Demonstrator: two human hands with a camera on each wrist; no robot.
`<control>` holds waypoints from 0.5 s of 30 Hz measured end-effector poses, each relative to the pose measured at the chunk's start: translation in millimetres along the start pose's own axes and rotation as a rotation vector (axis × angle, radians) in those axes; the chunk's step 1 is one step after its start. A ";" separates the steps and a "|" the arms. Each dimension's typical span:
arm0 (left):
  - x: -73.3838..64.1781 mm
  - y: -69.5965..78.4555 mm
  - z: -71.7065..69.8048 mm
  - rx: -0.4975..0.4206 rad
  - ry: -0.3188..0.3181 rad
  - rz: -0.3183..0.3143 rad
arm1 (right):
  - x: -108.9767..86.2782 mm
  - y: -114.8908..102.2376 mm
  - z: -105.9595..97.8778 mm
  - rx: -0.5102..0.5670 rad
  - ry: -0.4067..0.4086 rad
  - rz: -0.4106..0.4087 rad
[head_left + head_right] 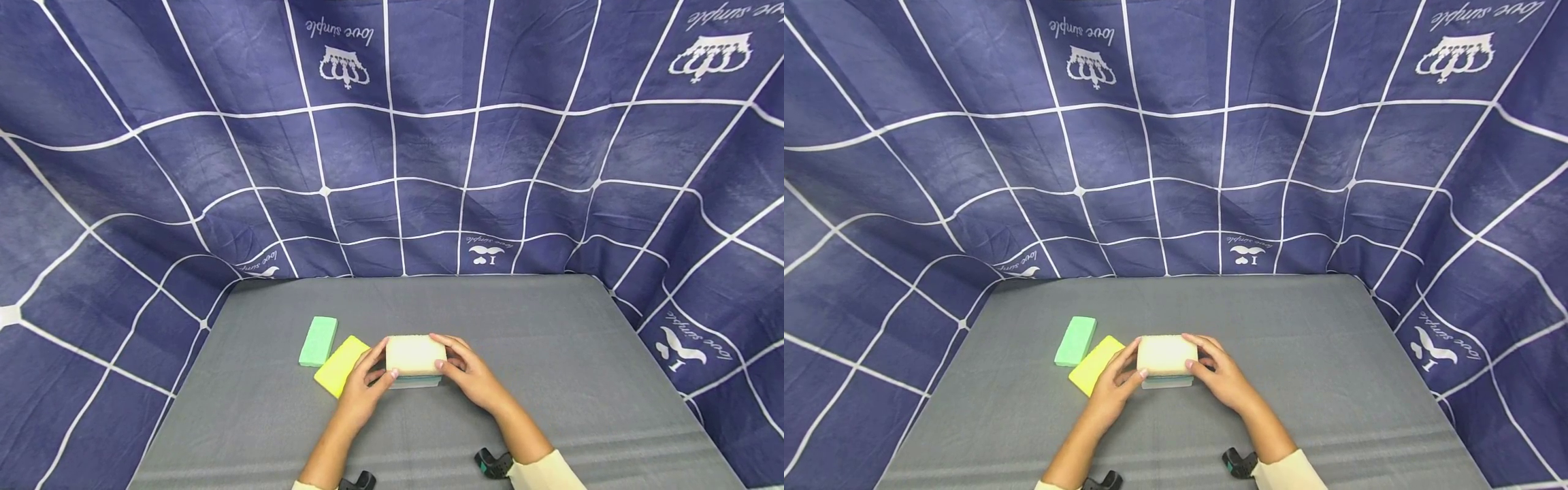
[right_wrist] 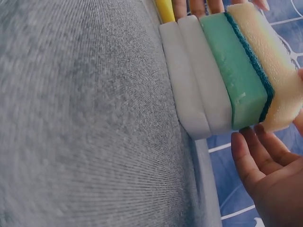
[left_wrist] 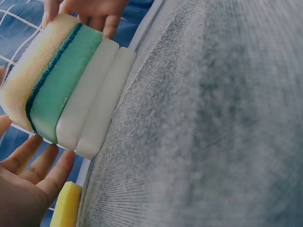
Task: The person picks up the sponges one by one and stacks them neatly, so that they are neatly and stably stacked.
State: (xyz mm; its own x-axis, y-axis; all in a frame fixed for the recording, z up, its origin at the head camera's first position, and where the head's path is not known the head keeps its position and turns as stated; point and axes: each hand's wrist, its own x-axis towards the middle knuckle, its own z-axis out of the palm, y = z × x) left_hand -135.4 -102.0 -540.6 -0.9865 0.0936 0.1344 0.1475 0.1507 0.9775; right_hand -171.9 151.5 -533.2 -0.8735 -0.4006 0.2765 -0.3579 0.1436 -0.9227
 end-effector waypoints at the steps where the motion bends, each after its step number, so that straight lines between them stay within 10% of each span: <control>1: 0.3 -0.1 0.1 -0.008 0.005 0.000 | 0.0 -0.3 0.2 0.004 0.002 0.004; 15: 1.4 -2.4 0.7 -0.012 0.028 0.010 | -0.4 -2.3 4.8 0.057 0.026 0.113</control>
State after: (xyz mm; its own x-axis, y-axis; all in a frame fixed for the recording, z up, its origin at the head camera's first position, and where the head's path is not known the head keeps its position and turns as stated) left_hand -137.1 -101.5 -542.9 -0.9866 0.0678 0.1482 0.1564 0.1385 0.9779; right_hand -169.1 147.0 -532.5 -0.9158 -0.3611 0.1756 -0.2374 0.1343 -0.9621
